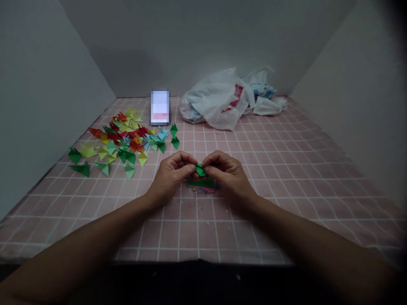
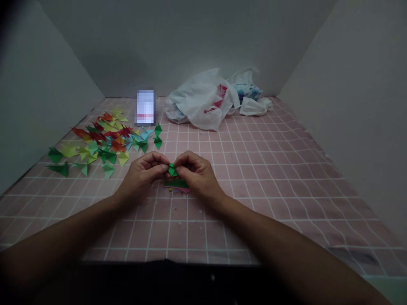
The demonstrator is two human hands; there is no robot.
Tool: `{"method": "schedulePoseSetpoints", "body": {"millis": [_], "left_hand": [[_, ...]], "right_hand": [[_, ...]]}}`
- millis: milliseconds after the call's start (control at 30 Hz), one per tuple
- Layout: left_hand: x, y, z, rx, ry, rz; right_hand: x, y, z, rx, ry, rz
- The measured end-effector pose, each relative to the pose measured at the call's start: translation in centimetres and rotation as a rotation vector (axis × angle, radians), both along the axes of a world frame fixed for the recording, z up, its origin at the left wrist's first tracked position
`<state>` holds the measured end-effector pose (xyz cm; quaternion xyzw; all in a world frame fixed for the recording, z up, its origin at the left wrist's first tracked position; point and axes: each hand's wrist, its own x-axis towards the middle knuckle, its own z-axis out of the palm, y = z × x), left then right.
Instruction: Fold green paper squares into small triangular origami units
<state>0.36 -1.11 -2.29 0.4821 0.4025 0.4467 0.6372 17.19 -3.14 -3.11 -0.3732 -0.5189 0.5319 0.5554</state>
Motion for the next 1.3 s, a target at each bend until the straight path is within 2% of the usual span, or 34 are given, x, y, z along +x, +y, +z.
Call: {"method": "schedulePoseSetpoints", "body": {"millis": [467, 733, 867, 1300], "left_hand": [[-0.18, 0.23, 0.16, 0.036, 0.093, -0.050], [0.08, -0.02, 0.49, 0.197, 0.201, 0.051], [0.08, -0.12, 0.38, 0.280, 0.286, 0.084], [0.17, 0.12, 0.43, 0.169, 0.183, 0.020]], "right_hand": [[-0.13, -0.02, -0.25, 0.035, -0.081, -0.021], [0.03, 0.01, -0.05, -0.064, 0.004, 0.034], [0.04, -0.03, 0.14, -0.098, -0.034, 0.040], [0.17, 0.28, -0.08, -0.196, 0.055, 0.048]]}}
